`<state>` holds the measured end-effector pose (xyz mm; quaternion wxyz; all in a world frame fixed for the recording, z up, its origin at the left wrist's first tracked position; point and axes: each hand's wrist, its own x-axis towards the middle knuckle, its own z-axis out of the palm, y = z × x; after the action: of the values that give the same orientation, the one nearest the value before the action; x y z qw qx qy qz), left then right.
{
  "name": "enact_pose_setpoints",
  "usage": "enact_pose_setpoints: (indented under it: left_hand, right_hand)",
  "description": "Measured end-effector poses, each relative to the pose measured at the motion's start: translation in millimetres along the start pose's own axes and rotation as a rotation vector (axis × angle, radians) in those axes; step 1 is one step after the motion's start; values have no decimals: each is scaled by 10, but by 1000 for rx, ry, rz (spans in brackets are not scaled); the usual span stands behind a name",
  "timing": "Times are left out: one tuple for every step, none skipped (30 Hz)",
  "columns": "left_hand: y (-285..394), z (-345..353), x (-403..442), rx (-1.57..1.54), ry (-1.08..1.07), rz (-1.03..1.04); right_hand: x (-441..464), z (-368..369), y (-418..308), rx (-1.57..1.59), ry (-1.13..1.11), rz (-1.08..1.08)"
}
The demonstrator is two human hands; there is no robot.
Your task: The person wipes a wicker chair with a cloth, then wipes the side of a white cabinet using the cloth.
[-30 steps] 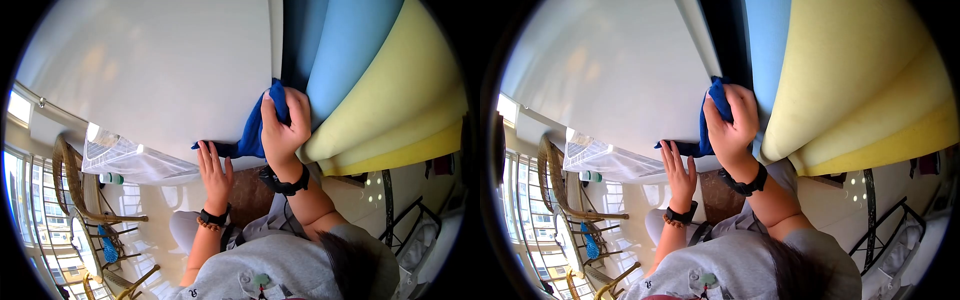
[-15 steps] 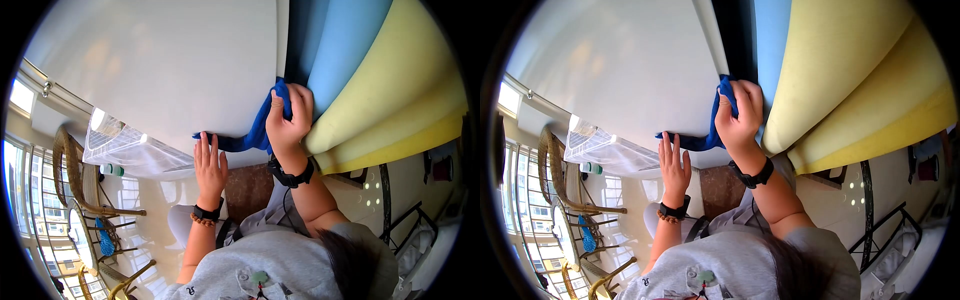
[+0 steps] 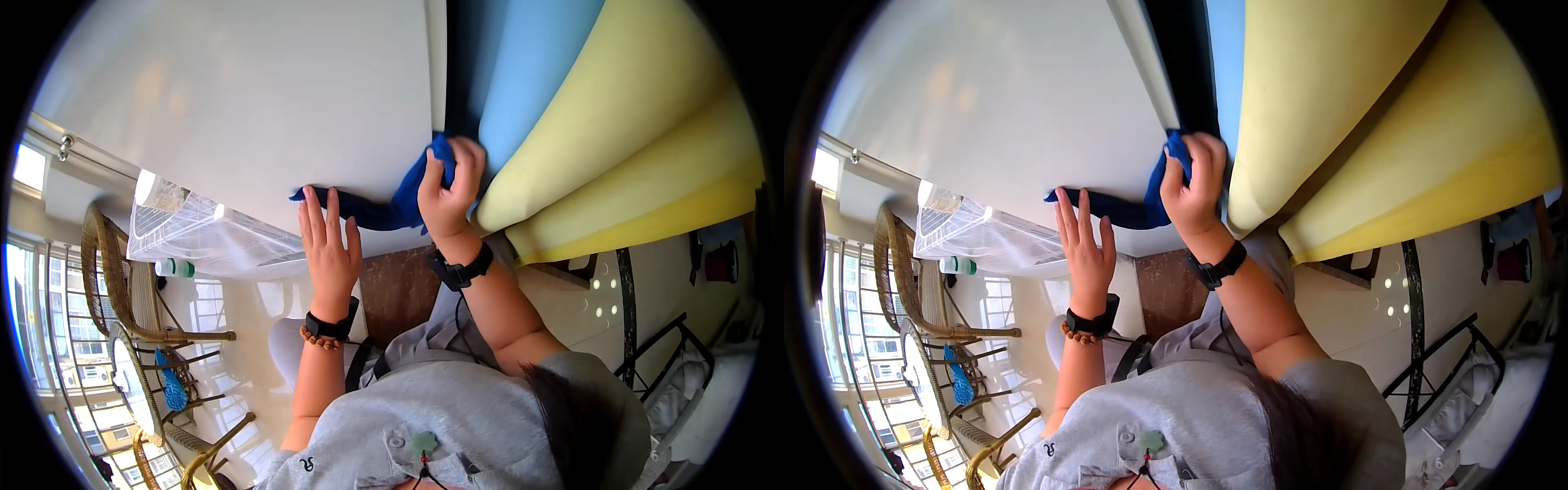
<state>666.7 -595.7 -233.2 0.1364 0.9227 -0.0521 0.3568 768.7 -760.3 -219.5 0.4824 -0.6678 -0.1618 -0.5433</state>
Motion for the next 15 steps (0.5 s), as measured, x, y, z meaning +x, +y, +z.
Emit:
enact_pose_setpoints:
  left_hand:
    - [-1, 8, 1, 3, -5, -10]
    - [-6, 24, -8, -2, -5, -9]
    - [-17, 41, -16, -6, -3, -8]
    - [-31, 57, -21, -8, 0, -8]
    - [-31, 59, -27, -7, -16, -14]
    - [-20, 59, -43, -5, -7, -17]
    - [-13, 79, -42, -6, 2, -15]
    - [-9, 105, -22, -8, 15, -8]
    - [7, 104, -11, -31, 17, -10]
    - [16, 102, -7, -35, 21, -6]
    - [25, 104, -6, -40, 28, -4]
    - [33, 106, -4, -44, 39, -4]
    - [32, 105, -5, -45, 40, -14]
    - [24, 103, -18, -37, 25, -13]
    - [5, 101, -29, -26, 12, -12]
  right_hand:
    - [-306, -51, 144, -16, -67, 33]
    - [-522, -98, 254, -29, -132, 64]
    - [-509, -138, 226, 18, -187, 111]
    - [-453, -164, 246, 26, -233, 90]
    - [-376, -137, 277, 41, -203, 37]
    - [-160, -124, 199, 51, -177, -7]
    - [108, -94, 104, 72, -126, -64]
    - [391, -42, 4, 92, -69, -125]
    - [619, 9, -143, 157, 5, -50]
    - [765, 70, -233, 221, 82, 22]
    - [836, 146, -183, 276, 87, 16]
    - [870, 206, -144, 334, 90, 9]
    - [811, 230, -154, 322, 107, 42]
    - [710, 215, -141, 274, 110, 77]
    - [555, 183, -112, 229, 114, 112]
